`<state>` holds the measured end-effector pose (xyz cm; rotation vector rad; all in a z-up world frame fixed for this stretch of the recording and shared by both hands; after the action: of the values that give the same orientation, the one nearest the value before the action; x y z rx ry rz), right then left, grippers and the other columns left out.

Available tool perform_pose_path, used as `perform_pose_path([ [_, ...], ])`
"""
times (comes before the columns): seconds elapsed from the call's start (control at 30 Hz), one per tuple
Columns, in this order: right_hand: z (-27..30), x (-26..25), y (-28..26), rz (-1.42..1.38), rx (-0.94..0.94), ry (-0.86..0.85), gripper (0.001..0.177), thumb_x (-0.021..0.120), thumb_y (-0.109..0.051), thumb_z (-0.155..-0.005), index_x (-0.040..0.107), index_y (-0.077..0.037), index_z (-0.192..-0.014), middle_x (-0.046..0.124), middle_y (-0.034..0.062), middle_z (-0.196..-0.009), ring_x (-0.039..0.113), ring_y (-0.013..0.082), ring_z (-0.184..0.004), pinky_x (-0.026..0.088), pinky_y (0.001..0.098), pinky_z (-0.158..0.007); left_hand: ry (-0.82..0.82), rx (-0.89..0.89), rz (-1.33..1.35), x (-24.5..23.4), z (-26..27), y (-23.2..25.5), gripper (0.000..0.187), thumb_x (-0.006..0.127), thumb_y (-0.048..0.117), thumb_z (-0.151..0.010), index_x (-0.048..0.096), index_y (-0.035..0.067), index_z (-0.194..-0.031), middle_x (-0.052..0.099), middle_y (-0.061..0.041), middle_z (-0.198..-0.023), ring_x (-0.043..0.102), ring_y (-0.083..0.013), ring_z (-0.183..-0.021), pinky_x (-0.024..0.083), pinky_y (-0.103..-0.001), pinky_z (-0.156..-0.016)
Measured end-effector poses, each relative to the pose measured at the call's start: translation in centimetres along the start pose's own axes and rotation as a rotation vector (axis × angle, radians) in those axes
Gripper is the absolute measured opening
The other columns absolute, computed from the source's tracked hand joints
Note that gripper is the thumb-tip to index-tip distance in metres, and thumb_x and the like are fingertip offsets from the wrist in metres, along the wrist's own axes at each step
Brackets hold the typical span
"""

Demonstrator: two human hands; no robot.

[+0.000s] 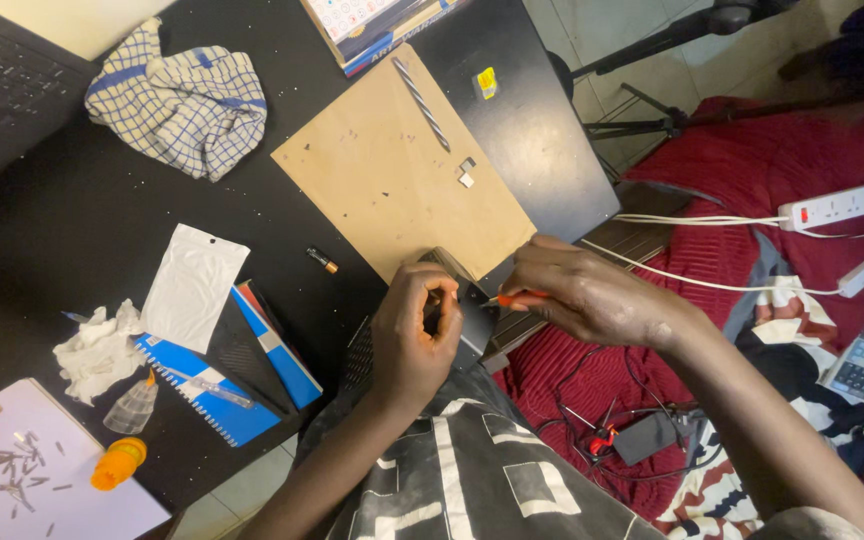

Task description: The person uses a screwdriver to remove and replace screws from the casing of a black electronic device, handling the small screws and a rectangular cover plate by hand.

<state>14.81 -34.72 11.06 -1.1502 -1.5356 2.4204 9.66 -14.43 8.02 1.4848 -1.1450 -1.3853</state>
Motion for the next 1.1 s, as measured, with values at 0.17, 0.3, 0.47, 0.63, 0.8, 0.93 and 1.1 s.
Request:
perform_pose_path([
  [0.17,-0.4,-0.9,-0.3,-0.02,0.001,-0.041,0.023,0.064,-0.004,-0.087,0.069,-0.006,-0.109,0.066,0.0095,-0.1,0.064,0.0269,-0.101,0.051,0.0434,-0.091,-0.004,-0.028,0.009,-0.1,-0.2,-0.6,0.021,0.066,-0.008,-0.087,0.056,0.003,-0.103,0.062,-0.011,-0.1,0.066,-0.0241,-0.083,0.054,-0.033,-0.073],
  [0.3,-1.1,-1.0,-2.1,0.04,0.056,-0.078,0.022,0.068,-0.01,-0.088,0.068,-0.005,-0.109,0.066,0.0115,-0.099,0.063,0.0314,-0.098,0.051,0.0442,-0.085,-0.006,-0.069,0.078,-0.1,-0.2,-0.5,0.022,0.063,-0.01,-0.085,0.057,0.002,-0.103,0.062,-0.012,-0.102,0.066,-0.023,-0.081,0.055,-0.033,-0.07],
  [0.47,-2.0,-2.0,-2.5,0.033,0.268,-0.154,0.032,0.06,-0.027,-0.099,0.064,-0.004,-0.121,0.072,0.0169,-0.106,0.068,0.0356,-0.098,0.052,0.047,-0.085,-0.004,-0.058,0.02,-0.2,-0.1,-0.3,0.02,0.066,-0.008,-0.087,0.057,0.003,-0.102,0.064,-0.012,-0.102,0.069,-0.0238,-0.08,0.055,-0.033,-0.069],
  [0.63,-3.5,-2.0,0.1,0.113,0.407,-0.473,0.036,0.059,-0.042,-0.097,0.075,-0.012,-0.108,0.075,0.0111,-0.084,0.072,0.0292,-0.079,0.054,0.0432,-0.073,0.046,-0.001,0.016,0.0,-0.3,0.0,0.019,0.065,-0.007,-0.086,0.057,0.003,-0.1,0.063,-0.012,-0.1,0.07,-0.0267,-0.084,0.057,-0.035,-0.073],
  [0.8,-3.9,-0.7,3.1,-0.195,0.581,-0.617,0.038,0.056,-0.036,-0.1,0.081,-0.008,-0.1,0.063,0.0047,-0.067,0.055,0.0142,-0.061,0.046,0.034,-0.058,0.053,0.037,0.006,0.1,-0.3,0.3,0.02,0.066,-0.007,-0.087,0.054,0.002,-0.1,0.063,-0.013,-0.1,0.07,-0.0308,-0.092,0.056,-0.038,-0.075],
  [0.93,-3.4,-0.5,3.3,-0.177,0.705,-0.675,0.038,0.055,-0.037,-0.103,0.082,-0.011,-0.103,0.058,0.0054,-0.065,0.048,0.0181,-0.058,0.043,0.0378,-0.057,0.068,0.062,-0.06,0.3,-0.5,0.3,0.022,0.065,-0.007,-0.086,0.052,0.003,-0.1,0.062,-0.012,-0.098,0.069,-0.0306,-0.092,0.056,-0.041,-0.08],
  [1.1,-4.1,-1.6,1.5,0.052,0.217,-0.563,0.028,0.063,-0.035,-0.097,0.076,-0.011,-0.105,0.072,0.0073,-0.076,0.07,0.0285,-0.068,0.053,0.0449,-0.064,0.054,0.002,-0.034,0.6,-0.1,0.7,0.024,0.068,-0.007,-0.083,0.053,0.003,-0.099,0.06,-0.013,-0.095,0.064,-0.0327,-0.086,0.053,-0.043,-0.078],
])
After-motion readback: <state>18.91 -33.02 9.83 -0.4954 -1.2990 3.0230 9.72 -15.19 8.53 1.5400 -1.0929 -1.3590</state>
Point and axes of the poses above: each hand's wrist, its own z-axis away from the middle knuckle, its own x-axis out of the palm, y = z × x, the point moved 3 cm from there along -z, towards the middle knuckle
